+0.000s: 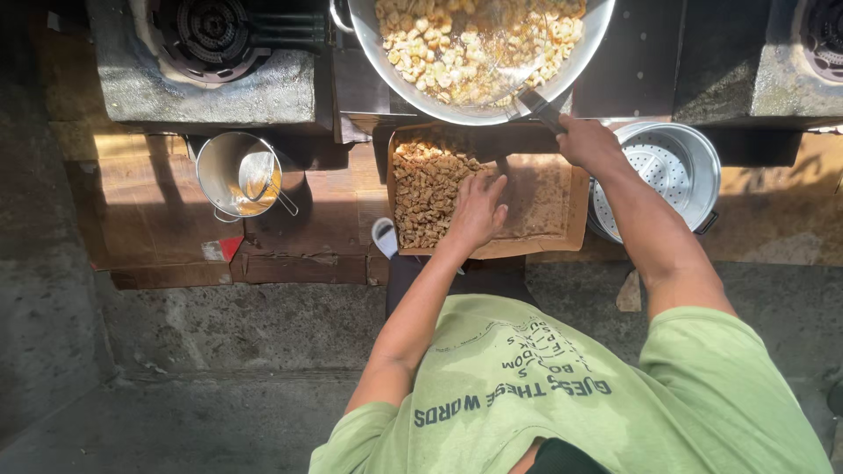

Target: The person uses a mesh skimmer to scoop fried food from a large wok of hot oil and transfers it onto a cardboard tray. The person repeatedly scoops and drains the food, spreading it on the tray to cool.

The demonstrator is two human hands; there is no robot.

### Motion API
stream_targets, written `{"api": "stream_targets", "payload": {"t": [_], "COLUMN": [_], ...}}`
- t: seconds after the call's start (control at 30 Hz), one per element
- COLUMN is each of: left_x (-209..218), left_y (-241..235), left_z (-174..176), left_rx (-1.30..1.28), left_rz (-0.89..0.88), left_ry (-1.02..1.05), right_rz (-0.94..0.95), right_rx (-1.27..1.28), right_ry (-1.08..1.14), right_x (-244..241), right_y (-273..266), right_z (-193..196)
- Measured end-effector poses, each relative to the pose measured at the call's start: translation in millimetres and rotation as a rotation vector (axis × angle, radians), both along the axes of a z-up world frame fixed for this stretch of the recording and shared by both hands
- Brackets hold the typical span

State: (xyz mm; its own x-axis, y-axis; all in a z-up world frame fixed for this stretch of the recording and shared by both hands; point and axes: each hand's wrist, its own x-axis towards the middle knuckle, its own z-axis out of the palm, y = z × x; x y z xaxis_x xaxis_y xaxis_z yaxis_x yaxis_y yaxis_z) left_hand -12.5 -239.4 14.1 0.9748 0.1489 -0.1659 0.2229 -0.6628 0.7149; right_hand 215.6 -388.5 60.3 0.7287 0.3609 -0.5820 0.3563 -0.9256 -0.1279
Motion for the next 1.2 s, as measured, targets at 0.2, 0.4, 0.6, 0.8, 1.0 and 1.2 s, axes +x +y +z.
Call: {"api": "stream_targets", "payload": {"t": [0.2, 0.4, 0.6, 0.8, 1.0, 1.2], "left_x": [-1.9, 3.8, 40.3, 92.7, 129.8, 159.6], "left_y": [-15.7, -19.5, -43.7, -103.4, -140.0, -149.4], "left_z": [9.7, -1.8, -4.2, -15.2, -7.7, -17.8], "left_rx": [-0.004, 0.041, 0.07, 0.093, 0.03, 0.081], "left_rz": [-0.02, -0.06, -0.006, 0.077, 0.183, 0.235], "left_ry": [-0.084, -0.075, -0.116, -0.051, 0.028, -0.089], "right_rz": [-0.014, -0.151, -0.254, -0.188, -0.055, -0.233], "right_rx": [0.068, 0.138, 0.435, 0.456, 0.653, 0.463], "right_ry": [-0.068, -0.023, -0.059, 0.011, -0.079, 0.085], "right_x": [-1.2, -26.7, 12.7, 63.8, 127.3, 166.0], "right_y": [-53.0, -68.1, -95.7, -100.9, -107.1, -58.2], "right_z": [22.8, -32.4, -52.7, -99.7, -67.0, -58.0]}}
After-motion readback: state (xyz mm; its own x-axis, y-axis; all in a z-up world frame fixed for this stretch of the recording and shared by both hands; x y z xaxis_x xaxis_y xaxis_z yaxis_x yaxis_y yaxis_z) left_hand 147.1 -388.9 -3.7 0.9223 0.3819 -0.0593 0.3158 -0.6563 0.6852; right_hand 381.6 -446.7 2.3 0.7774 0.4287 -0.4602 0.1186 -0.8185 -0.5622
